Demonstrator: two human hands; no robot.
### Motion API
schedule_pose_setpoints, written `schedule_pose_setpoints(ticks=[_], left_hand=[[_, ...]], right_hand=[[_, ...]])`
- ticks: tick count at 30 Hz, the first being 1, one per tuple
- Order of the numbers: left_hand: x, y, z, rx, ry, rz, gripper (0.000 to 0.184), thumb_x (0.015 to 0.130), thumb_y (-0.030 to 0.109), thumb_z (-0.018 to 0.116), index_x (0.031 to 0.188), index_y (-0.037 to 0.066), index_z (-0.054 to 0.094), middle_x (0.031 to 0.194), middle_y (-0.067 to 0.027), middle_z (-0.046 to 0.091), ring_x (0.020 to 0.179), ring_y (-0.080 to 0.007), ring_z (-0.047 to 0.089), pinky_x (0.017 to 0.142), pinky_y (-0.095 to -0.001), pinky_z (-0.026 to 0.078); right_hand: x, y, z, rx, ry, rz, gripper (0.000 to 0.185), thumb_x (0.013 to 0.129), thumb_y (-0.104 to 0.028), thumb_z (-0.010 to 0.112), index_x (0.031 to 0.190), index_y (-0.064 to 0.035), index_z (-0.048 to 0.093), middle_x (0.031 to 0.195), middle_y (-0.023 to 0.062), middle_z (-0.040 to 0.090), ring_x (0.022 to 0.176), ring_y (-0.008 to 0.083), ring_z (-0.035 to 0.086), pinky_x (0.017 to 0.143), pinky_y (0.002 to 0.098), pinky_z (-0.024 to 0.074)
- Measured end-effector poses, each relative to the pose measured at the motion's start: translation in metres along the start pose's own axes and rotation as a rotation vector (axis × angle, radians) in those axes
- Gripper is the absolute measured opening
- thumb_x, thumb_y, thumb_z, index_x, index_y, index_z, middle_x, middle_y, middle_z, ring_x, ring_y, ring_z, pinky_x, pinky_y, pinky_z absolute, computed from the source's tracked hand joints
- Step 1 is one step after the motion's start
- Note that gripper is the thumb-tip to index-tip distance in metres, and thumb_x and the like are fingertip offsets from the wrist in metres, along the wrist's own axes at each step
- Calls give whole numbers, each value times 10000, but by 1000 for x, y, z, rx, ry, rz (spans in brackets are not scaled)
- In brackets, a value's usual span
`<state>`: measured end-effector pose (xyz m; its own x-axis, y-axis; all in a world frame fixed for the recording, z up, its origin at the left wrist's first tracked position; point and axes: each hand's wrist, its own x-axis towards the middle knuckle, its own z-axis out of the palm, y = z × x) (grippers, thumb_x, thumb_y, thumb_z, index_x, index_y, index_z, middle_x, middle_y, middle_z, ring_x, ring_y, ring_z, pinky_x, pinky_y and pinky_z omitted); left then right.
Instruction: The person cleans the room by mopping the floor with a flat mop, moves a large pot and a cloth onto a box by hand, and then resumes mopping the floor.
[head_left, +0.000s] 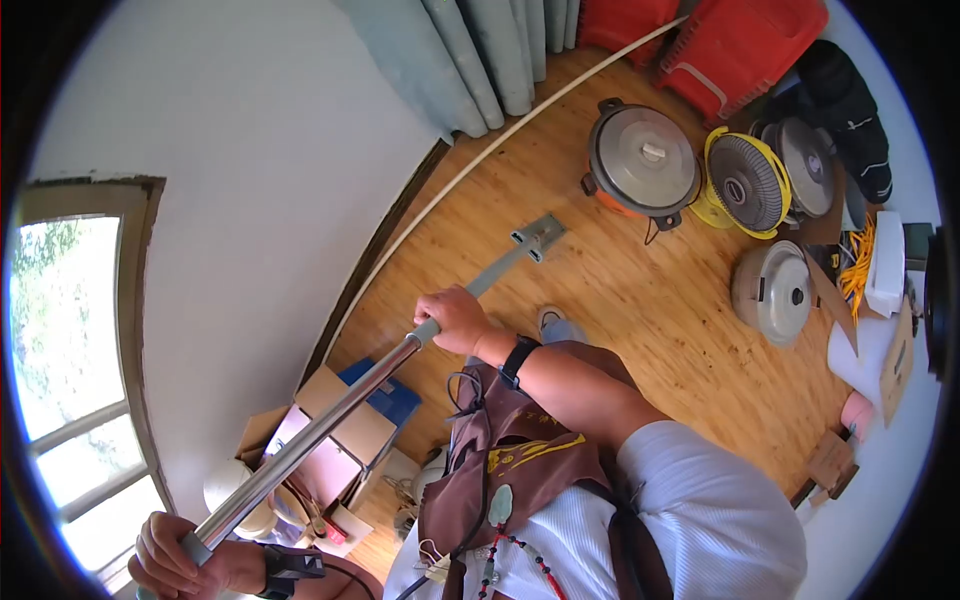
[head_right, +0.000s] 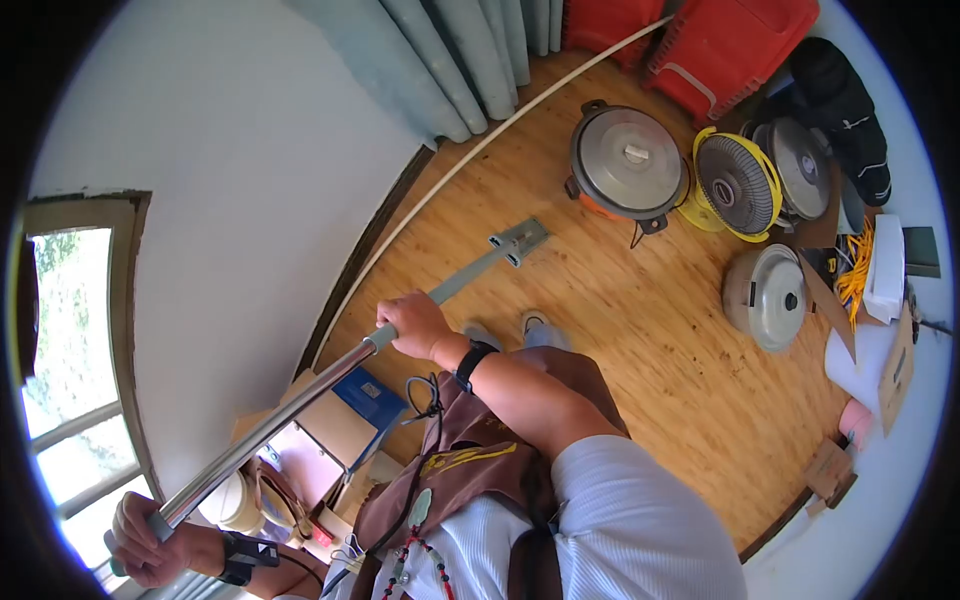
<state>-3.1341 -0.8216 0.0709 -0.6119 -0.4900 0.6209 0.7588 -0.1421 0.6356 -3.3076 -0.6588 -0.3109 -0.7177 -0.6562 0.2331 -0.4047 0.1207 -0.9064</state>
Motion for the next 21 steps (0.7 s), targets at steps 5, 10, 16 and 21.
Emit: schedule_pose_setpoints(ticks=[5, 10, 16, 21], left_hand=[[46, -5, -37, -90, -14, 4, 282, 676, 59, 581, 498, 168, 391, 360, 34, 409, 295, -60, 366, 463, -170, 330], [86, -52, -38, -216, -170, -8, 260, 788, 196, 559, 568, 154, 426, 418, 38, 397, 349, -77, 374, 485, -214, 374], [113, -57, -56, -188, -200, -2, 272, 828, 233, 552, 593, 153, 442, 413, 45, 383, 339, -75, 364, 439, -204, 375], [133, -75, -62, -253, -304, 31, 303, 873, 277, 529, 612, 152, 440, 427, 52, 367, 352, -57, 340, 441, -199, 393]], right_hand=[[32, -7, -4, -38, -18, 42, 88, 708, -170, 618, 782, -145, 576, 658, 62, 611, 658, 297, 587, 612, 412, 428], [74, -74, -17, 84, -129, -16, 412, 723, -287, 692, 1094, -153, 575, 602, 52, 562, 576, 260, 570, 516, 386, 414], [102, -81, 8, 1, -113, 56, 586, 640, -303, 694, 1173, -162, 494, 624, 22, 622, 575, 258, 614, 512, 366, 472], [123, -79, 4, 16, 23, -6, 498, 686, -283, 747, 1118, -132, 552, 527, 30, 498, 469, 218, 513, 443, 334, 368]])
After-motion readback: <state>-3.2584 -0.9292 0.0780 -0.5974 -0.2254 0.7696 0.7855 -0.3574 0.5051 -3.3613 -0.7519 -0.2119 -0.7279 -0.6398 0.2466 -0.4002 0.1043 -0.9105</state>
